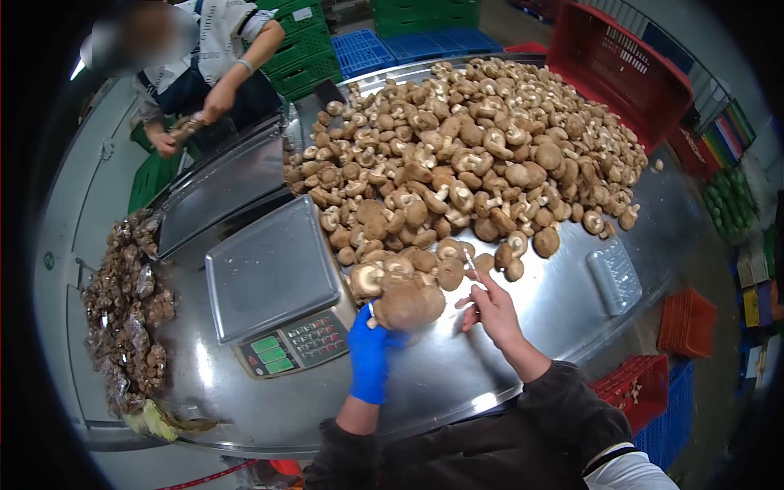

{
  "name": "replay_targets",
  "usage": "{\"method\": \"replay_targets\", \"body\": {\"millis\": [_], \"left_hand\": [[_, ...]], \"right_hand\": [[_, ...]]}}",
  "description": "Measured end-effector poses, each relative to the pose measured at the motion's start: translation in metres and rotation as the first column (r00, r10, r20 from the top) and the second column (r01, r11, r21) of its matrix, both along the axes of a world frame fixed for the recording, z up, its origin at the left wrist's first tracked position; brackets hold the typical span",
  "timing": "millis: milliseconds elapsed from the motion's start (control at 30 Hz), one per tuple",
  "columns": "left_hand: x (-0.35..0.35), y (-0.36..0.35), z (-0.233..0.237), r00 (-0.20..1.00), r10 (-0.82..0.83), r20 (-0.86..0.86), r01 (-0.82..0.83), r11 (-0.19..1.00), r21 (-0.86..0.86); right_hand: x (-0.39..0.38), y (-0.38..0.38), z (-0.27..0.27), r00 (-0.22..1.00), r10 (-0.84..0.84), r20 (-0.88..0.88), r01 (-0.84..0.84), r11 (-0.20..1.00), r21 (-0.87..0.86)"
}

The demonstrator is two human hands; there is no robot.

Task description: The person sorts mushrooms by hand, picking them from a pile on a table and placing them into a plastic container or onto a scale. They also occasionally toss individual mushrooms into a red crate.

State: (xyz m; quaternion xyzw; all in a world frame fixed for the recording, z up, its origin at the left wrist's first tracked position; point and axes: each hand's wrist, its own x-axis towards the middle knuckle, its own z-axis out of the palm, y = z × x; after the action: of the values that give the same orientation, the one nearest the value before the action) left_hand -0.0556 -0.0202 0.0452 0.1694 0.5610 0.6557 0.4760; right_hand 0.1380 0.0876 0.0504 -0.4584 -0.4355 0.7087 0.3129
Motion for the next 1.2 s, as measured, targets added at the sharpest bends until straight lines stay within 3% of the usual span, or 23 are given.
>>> {"method": "replay_targets", "body": {"millis": [33,167,233,267,433,567,700,767,900,967,1133,1200], "left_hand": [[-0.016,-0.001,0.008,0.993,0.045,-0.105,-0.05,0.998,-0.046],[-0.088,-0.016,0.028,0.976,0.082,-0.2,-0.103,0.99,-0.095],[-0.118,-0.022,0.029,0.958,0.128,-0.256,-0.178,0.967,-0.184],[-0.132,-0.025,0.027,0.947,0.149,-0.285,-0.201,0.965,-0.165],[-0.186,-0.037,0.002,0.916,0.169,-0.364,-0.261,0.94,-0.222],[-0.198,-0.043,-0.001,0.9,0.204,-0.385,-0.323,0.905,-0.277],[-0.198,-0.042,-0.002,0.902,0.216,-0.374,-0.333,0.9,-0.283],[-0.193,-0.04,0.001,0.893,0.245,-0.377,-0.359,0.892,-0.273],[-0.184,-0.037,0.008,0.827,0.322,-0.461,-0.457,0.862,-0.218],[-0.185,-0.041,0.006,0.8,0.289,-0.526,-0.47,0.846,-0.25],[-0.184,-0.05,-0.006,0.753,0.25,-0.609,-0.486,0.835,-0.257],[-0.183,-0.05,-0.008,0.703,0.214,-0.678,-0.514,0.812,-0.277]], "right_hand": [[-0.018,0.003,0.003,0.999,0.035,0.0,-0.035,0.999,0.042],[-0.093,0.013,-0.004,0.991,0.116,0.068,-0.128,0.968,0.215],[-0.129,0.015,-0.024,0.969,0.029,0.244,-0.176,0.776,0.606],[-0.142,0.01,-0.005,0.967,0.011,0.253,-0.17,0.768,0.617],[-0.195,0.009,-0.013,0.945,0.045,0.324,-0.265,0.688,0.675],[-0.205,0.01,-0.009,0.89,0.122,0.439,-0.422,0.587,0.691],[-0.207,0.005,0.03,0.81,0.069,0.583,-0.542,0.469,0.697],[-0.216,0.001,0.042,0.864,0.09,0.495,-0.502,0.216,0.837],[-0.251,-0.021,0.048,0.89,0.137,0.435,-0.453,0.158,0.877],[-0.265,-0.021,0.039,0.839,0.221,0.497,-0.517,0.035,0.856],[-0.252,-0.008,0.026,0.915,0.248,0.318,-0.343,0.064,0.937],[-0.251,-0.006,0.039,0.903,0.285,0.321,-0.362,0.102,0.927]]}}
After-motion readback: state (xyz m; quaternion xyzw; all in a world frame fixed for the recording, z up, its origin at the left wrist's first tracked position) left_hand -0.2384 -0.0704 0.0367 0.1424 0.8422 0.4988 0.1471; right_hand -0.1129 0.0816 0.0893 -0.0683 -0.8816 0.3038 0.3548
